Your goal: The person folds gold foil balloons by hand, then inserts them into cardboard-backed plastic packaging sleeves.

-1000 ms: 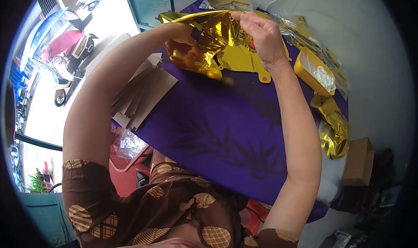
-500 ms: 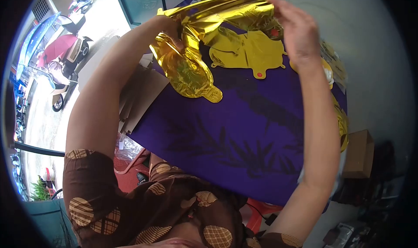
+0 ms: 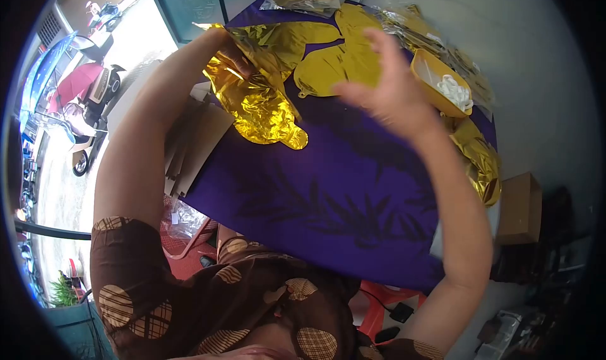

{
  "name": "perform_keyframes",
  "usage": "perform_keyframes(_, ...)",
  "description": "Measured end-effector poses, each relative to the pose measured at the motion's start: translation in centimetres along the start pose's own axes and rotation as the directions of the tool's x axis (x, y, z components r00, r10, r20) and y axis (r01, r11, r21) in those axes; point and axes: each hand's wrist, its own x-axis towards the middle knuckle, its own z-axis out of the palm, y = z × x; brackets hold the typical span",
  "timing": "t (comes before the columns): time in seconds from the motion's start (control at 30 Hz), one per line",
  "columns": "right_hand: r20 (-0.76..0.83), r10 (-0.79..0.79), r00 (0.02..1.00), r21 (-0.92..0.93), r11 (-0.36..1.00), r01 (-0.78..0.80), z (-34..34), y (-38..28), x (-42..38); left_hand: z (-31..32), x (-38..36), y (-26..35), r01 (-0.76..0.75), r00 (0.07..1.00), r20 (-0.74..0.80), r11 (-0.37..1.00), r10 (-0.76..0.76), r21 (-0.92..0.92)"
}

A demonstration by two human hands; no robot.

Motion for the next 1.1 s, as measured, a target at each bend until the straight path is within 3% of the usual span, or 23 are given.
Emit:
perform_keyframes(0.03,0.033,-0.021,0.999,-0.004,1.0,0.021,1.7,-2.3,-0.5,0.0,-0.1,0.1,-0.004,1.0,-0.006,1.0,0.004,0.001)
perform_keyframes(0.07,-0.002,-0.265,0.964,-0.14,0.955,0.262,3.8,-2.6,-0.8,-0.3,-0.2,0.1,-0.01,1.0,-0.014,1.0,0.01,-0.002)
perform_keyframes(0.1,0.061,-0.355,0.933,-0.148,0.921,0.36,5.0,-3.9,-1.0,-0.5,-0.2,0.2,-0.018,1.0,-0.023,1.0,0.017,-0.004)
perform_keyframes(0.2,0.112,-0.429,0.896,-0.124,0.889,0.441,8.5,-6.2,-1.5,-0.6,-0.5,0.5,-0.043,0.998,-0.04,0.999,0.043,-0.01)
perform_keyframes(0.37,0.162,-0.409,0.898,-0.288,0.851,0.44,12.8,-7.1,-1.6,-1.7,-0.2,1.0,-0.07,0.995,-0.076,0.998,0.069,-0.002)
perform_keyframes(0.47,0.113,-0.388,0.915,-0.422,0.815,0.398,14.4,-6.5,-0.8,-2.0,-0.2,1.2,-0.063,0.995,-0.071,0.998,0.063,0.008)
perform_keyframes(0.57,0.25,-0.146,0.957,-0.413,0.878,0.242,14.6,-6.1,0.6,-1.8,-0.2,1.2,-0.058,0.997,-0.055,0.998,0.059,0.019)
perform_keyframes(0.67,0.259,-0.133,0.957,-0.335,0.916,0.218,13.2,-5.0,2.1,-1.7,-0.2,1.0,-0.047,0.998,-0.039,0.999,0.048,0.026)
perform_keyframes(0.77,0.115,-0.254,0.96,-0.214,0.938,0.274,12.2,-3.9,2.2,-1.8,-0.4,1.0,-0.034,0.999,-0.021,0.999,0.035,0.034)
perform_keyframes(0.8,0.183,-0.224,0.957,-0.234,0.936,0.263,11.7,-4.6,2.1,-1.5,-0.4,1.1,-0.032,0.999,-0.02,0.999,0.033,0.036)
perform_keyframes(0.9,0.198,-0.276,0.94,-0.395,0.856,0.334,13.1,-6.6,-0.8,-1.3,-0.8,1.1,-0.024,1.0,-0.009,0.999,0.025,0.044)
perform_keyframes(1.03,0.439,-0.198,0.876,-0.623,0.635,0.456,15.6,-9.1,-2.7,-1.2,-1.2,1.2,-0.016,1.0,0.004,0.998,0.016,0.056)
perform_keyframes(1.1,0.453,-0.196,0.869,-0.641,0.606,0.471,16.4,-9.2,-2.6,-1.2,-1.4,1.2,-0.01,1.0,0.012,0.998,0.009,0.063)
